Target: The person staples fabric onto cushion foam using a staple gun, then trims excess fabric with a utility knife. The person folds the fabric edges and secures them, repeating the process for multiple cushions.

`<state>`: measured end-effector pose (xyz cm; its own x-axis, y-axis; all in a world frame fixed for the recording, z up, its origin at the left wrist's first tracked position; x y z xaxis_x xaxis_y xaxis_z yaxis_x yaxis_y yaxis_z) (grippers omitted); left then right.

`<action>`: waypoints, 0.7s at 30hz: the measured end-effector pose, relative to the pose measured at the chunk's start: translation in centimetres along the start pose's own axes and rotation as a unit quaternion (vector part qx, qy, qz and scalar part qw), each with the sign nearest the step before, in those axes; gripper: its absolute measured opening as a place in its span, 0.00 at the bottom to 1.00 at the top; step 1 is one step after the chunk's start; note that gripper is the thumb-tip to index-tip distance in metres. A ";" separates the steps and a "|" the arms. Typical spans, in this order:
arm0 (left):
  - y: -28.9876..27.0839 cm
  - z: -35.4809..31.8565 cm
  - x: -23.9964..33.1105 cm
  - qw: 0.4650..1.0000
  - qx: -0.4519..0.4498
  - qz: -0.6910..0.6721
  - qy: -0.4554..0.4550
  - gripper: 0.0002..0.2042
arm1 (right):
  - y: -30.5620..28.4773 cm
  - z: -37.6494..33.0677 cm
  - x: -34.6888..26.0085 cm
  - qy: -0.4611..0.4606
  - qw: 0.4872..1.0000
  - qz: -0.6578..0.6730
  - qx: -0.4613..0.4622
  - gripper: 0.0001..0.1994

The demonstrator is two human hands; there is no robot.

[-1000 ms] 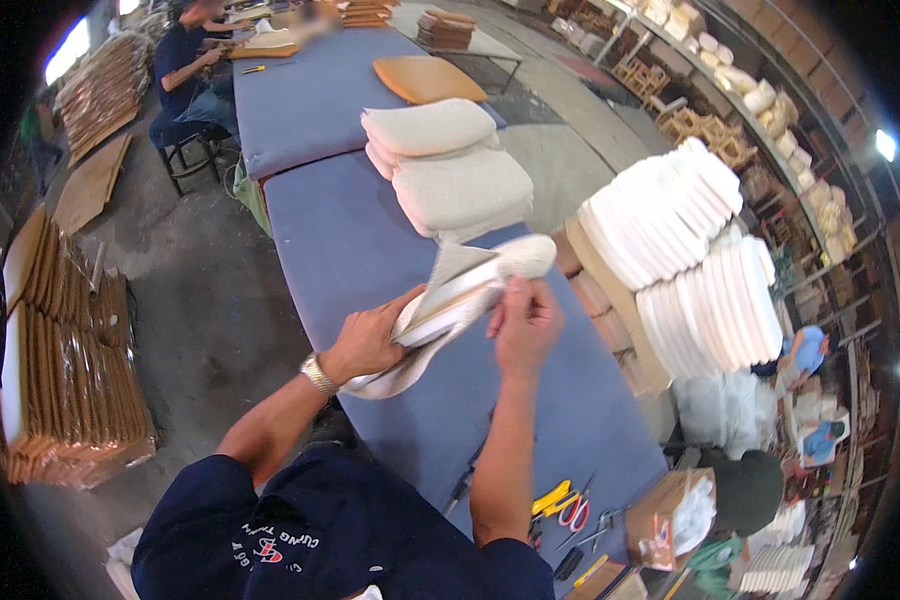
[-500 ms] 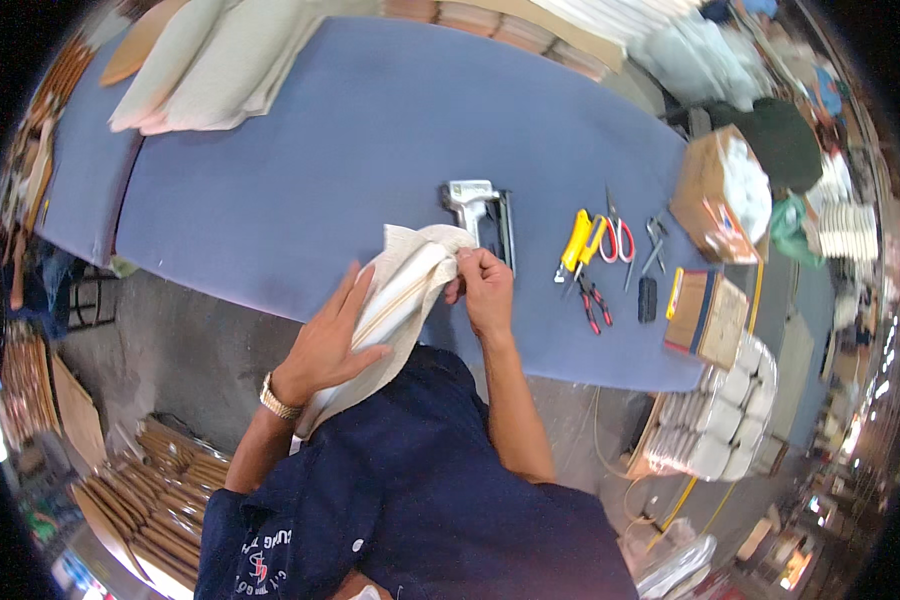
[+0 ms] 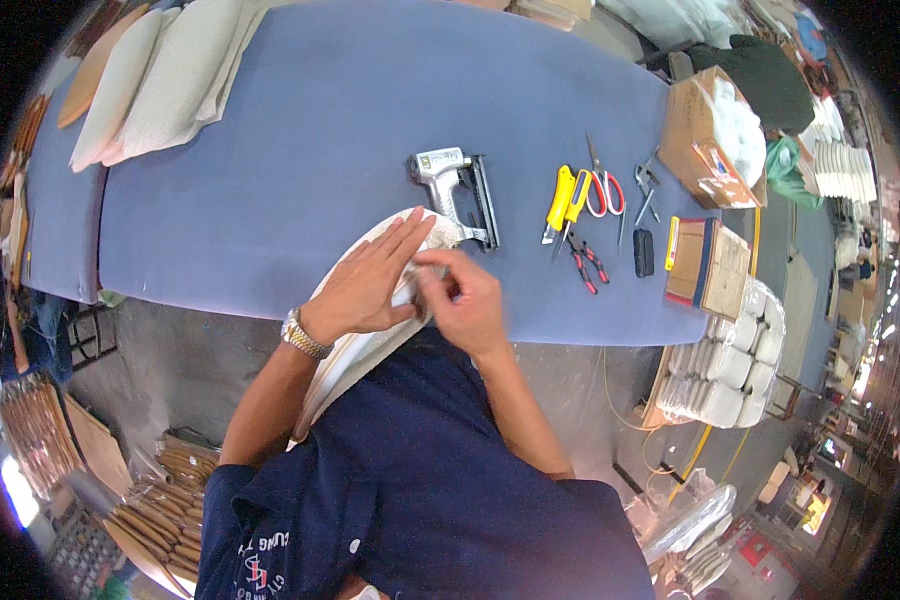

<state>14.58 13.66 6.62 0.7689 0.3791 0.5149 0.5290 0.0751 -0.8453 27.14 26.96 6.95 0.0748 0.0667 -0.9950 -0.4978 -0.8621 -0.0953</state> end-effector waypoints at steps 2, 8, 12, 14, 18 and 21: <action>-0.9 0.1 0.2 0.998 -0.038 0.045 -0.008 0.54 | 0.7 -0.5 1.0 0.000 1.000 0.012 0.003 0.04; -1.4 0.7 -0.9 0.998 -0.050 -0.033 0.016 0.49 | 1.4 -1.8 3.9 0.085 0.983 0.152 0.049 0.06; -1.0 0.4 -2.0 0.997 0.019 -0.065 0.046 0.46 | 2.0 -1.9 3.6 0.127 0.959 0.246 0.063 0.13; -1.0 0.6 -1.8 0.995 0.043 -0.076 0.053 0.44 | 2.1 -0.9 3.3 0.128 0.960 0.234 0.086 0.17; 0.4 0.2 -1.8 0.993 0.069 -0.078 0.058 0.40 | 2.0 0.9 3.3 0.193 0.958 0.171 0.122 0.23; 0.6 -0.2 -1.8 0.993 0.077 -0.080 0.045 0.38 | 2.0 1.5 3.1 0.227 0.955 0.144 0.126 0.24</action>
<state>13.59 12.89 5.24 0.7126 0.2677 0.6485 0.5908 0.2695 -0.7605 25.05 26.18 3.63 0.2421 -0.4284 -0.8706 -0.7417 -0.6601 0.1186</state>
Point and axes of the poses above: each hand's wrist, its own z-axis towards the middle knuckle, its own y-axis out of the palm, x = y × z, the point moved 1 cm from there along z, towards the middle knuckle, and after that the axes turned 12 degrees about z, right-handed, at the moved point
